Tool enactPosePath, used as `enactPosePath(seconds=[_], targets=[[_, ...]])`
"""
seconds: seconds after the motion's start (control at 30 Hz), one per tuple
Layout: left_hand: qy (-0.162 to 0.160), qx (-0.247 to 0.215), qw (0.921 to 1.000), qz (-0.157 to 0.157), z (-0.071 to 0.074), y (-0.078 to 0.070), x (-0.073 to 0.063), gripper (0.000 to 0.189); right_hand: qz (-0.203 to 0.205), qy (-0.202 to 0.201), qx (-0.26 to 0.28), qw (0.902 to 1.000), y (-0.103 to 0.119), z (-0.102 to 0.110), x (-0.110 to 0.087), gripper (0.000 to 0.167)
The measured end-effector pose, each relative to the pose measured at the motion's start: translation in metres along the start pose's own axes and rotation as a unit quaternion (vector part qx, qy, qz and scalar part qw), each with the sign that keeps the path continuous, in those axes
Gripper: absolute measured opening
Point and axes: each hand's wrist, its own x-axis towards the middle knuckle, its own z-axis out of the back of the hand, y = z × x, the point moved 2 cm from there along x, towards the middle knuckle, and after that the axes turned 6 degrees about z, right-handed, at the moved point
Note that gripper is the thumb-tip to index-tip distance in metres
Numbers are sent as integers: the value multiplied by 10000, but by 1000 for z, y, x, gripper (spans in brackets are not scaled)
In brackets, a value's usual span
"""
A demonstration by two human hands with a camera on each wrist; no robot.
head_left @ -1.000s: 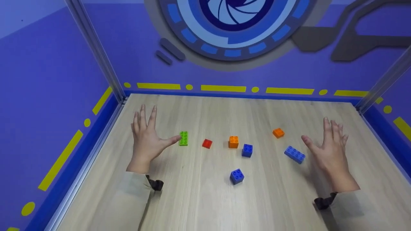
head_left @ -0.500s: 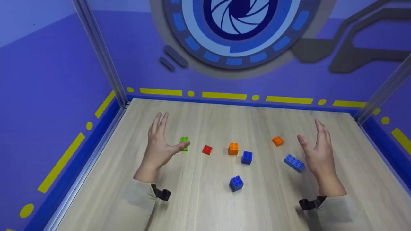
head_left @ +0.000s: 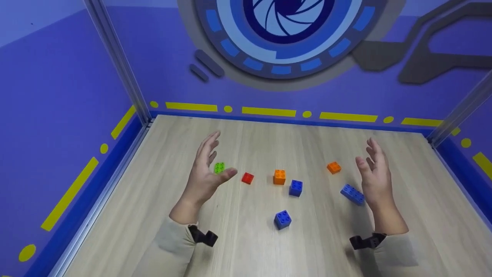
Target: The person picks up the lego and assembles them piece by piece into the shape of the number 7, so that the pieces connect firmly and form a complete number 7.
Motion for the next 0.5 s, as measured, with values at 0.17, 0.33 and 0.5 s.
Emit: enactPosePath(seconds=[0.17,0.33,0.5], targets=[[172,-103,9996,181,-6,-2,-6,130,110,-34,204,9997,2,-13,-2,69],[330,-163,9989,286,-12,7,-9,126,421,-180,324,9984,-3,-29,-8,65],[553,-420,9975,159,-31,16,-7,115,692,-560,515,9947,-14,-42,-16,61]])
